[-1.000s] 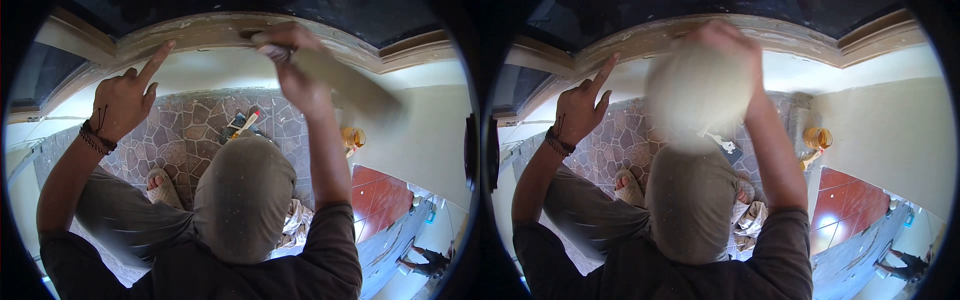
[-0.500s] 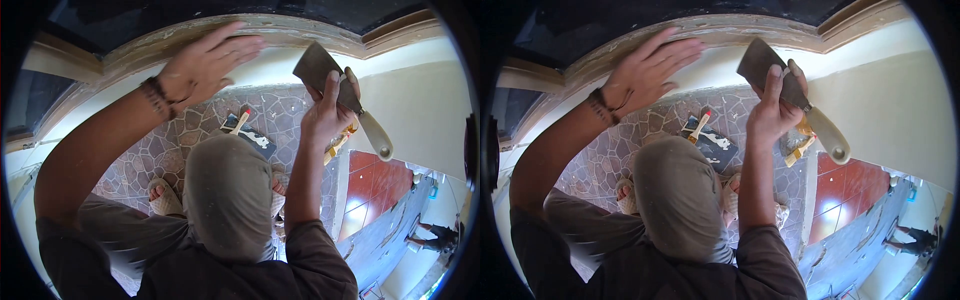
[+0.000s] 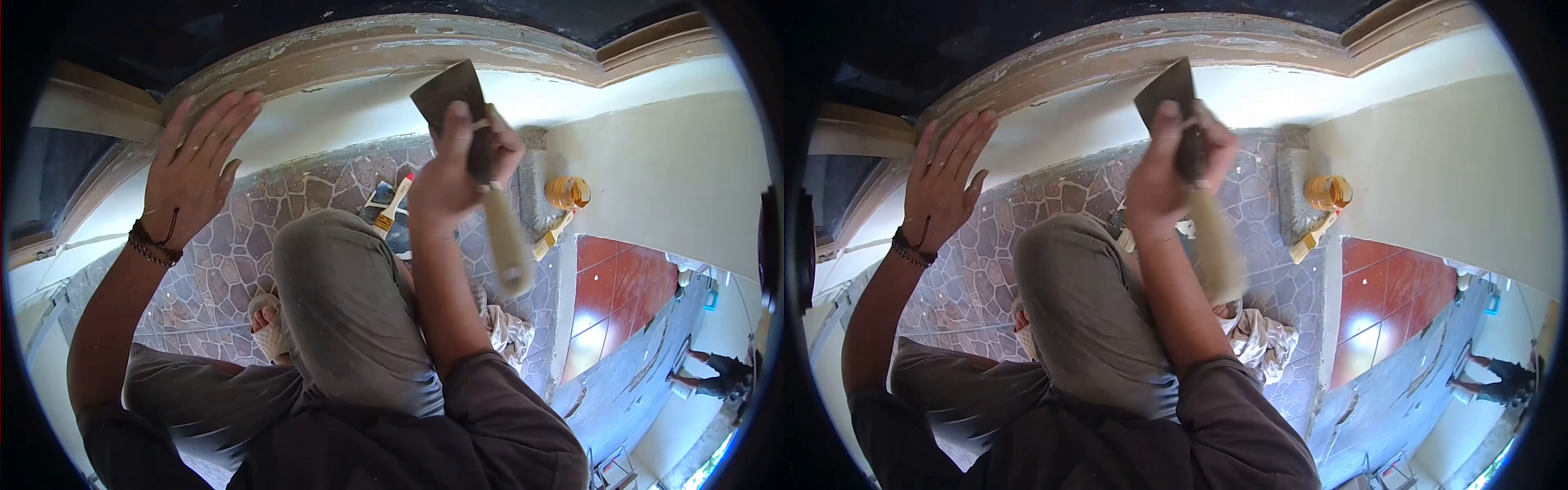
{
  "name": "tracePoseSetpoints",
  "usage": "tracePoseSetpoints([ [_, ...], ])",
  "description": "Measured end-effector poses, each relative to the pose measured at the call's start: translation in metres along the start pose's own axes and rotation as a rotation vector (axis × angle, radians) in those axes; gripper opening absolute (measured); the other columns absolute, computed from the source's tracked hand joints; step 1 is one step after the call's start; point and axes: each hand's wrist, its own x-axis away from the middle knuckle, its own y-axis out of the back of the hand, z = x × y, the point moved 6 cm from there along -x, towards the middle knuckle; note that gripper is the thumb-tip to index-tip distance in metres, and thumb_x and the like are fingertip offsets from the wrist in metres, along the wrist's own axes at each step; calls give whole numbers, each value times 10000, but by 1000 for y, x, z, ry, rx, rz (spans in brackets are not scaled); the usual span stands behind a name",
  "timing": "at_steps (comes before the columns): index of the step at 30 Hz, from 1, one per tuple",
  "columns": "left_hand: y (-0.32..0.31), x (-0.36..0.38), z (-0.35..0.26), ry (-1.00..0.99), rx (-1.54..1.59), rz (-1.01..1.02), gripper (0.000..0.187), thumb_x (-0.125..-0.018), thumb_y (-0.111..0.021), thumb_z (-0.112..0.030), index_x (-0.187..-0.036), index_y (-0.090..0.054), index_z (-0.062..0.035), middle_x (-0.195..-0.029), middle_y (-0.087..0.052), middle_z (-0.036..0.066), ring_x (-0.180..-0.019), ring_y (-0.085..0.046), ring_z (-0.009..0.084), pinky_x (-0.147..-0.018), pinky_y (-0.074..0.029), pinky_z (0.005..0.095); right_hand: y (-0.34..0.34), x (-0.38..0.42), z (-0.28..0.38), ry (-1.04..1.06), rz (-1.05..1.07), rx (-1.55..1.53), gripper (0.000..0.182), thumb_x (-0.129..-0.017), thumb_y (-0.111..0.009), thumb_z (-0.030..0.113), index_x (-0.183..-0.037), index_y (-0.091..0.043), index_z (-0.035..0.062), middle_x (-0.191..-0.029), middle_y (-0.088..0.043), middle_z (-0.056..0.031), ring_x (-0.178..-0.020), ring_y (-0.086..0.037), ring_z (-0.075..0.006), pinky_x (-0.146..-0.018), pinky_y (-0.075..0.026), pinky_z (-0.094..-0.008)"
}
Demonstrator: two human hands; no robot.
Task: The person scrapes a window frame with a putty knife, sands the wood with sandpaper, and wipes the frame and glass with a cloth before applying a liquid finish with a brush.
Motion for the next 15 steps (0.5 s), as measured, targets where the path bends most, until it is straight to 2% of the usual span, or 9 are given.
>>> tracePoseSetpoints([
  [3,-9,18,9,36,-2,-1,733,-851,-641,-234,-1512,-331,-168,-1569,-311,-55,-1442,-274,113,-1227,-137,422,-26,32,15,156,232,56,300,-841,-751,33,-1047,-534,57,-1056,-623,-113,-957,-597,-164,-850,-489,-300],
  [4,-12,23,12,43,-18,-7,742,-841,-651,-213,-1510,-335,-160,-1570,-312,-41,-1445,-273,126,-1225,-140,426,-34,39,25,84,330,31,292,-843,-744,15,-1055,-547,47,-1050,-630,-109,-954,-591,-143,-832,-490,-288],
  [5,-14,26,12,50,-32,-14,751,-830,-661,-192,-1507,-339,-153,-1572,-312,-27,-1448,-272,140,-1223,-144,430,-35,39,38,189,430,24,299,-846,-725,-17,-1084,-556,49,-1059,-631,-108,-960,-589,-139,-828,-493,-276],
  [8,-16,26,9,69,33,-16,657,-840,-552,-89,-1476,-392,-114,-1552,-353,-9,-1441,-292,138,-1228,-146,395,-6,4,50,231,305,80,288,-862,-690,-37,-1113,-574,42,-1068,-613,-92,-950,-587,-148,-786,-504,-269],
  [9,-16,21,7,71,34,-21,657,-840,-552,-89,-1476,-392,-114,-1552,-353,-9,-1441,-292,138,-1228,-146,395,11,-10,42,25,179,30,273,-877,-685,1,-1126,-580,38,-1067,-600,-76,-949,-582,-141,-787,-505,-270],
  [11,-12,-2,-12,-87,14,-12,768,-792,-672,-160,-1491,-358,-114,-1564,-327,35,-1455,-268,179,-1220,-161,405,47,-34,43,-59,112,131,293,-886,-672,60,-1160,-569,60,-1098,-576,-72,-998,-584,-142,-791,-543,-276],
  [12,-5,-18,-21,-133,71,-42,752,-792,-655,-139,-1485,-364,-104,-1563,-329,36,-1455,-266,170,-1221,-165,380,65,-42,39,-151,80,192,292,-883,-664,60,-1159,-570,68,-1116,-576,-73,-989,-590,-146,-785,-543,-282],
  [14,-10,-52,-41,-226,-53,-168,669,-858,-561,-139,-1490,-347,-88,-1564,-327,34,-1454,-266,158,-1226,-153,358,98,-46,29,-249,68,195,281,-874,-679,91,-1141,-593,70,-1036,-612,-36,-870,-582,-102,-694,-466,-222],
  [15,-8,-70,-52,-311,-543,-250,629,-890,-497,-147,-1494,-333,-81,-1564,-327,34,-1454,-262,150,-1229,-147,346,117,-45,20,-327,76,188,293,-864,-691,111,-1141,-604,73,-1026,-619,-31,-857,-581,-98,-689,-462,-222],
])
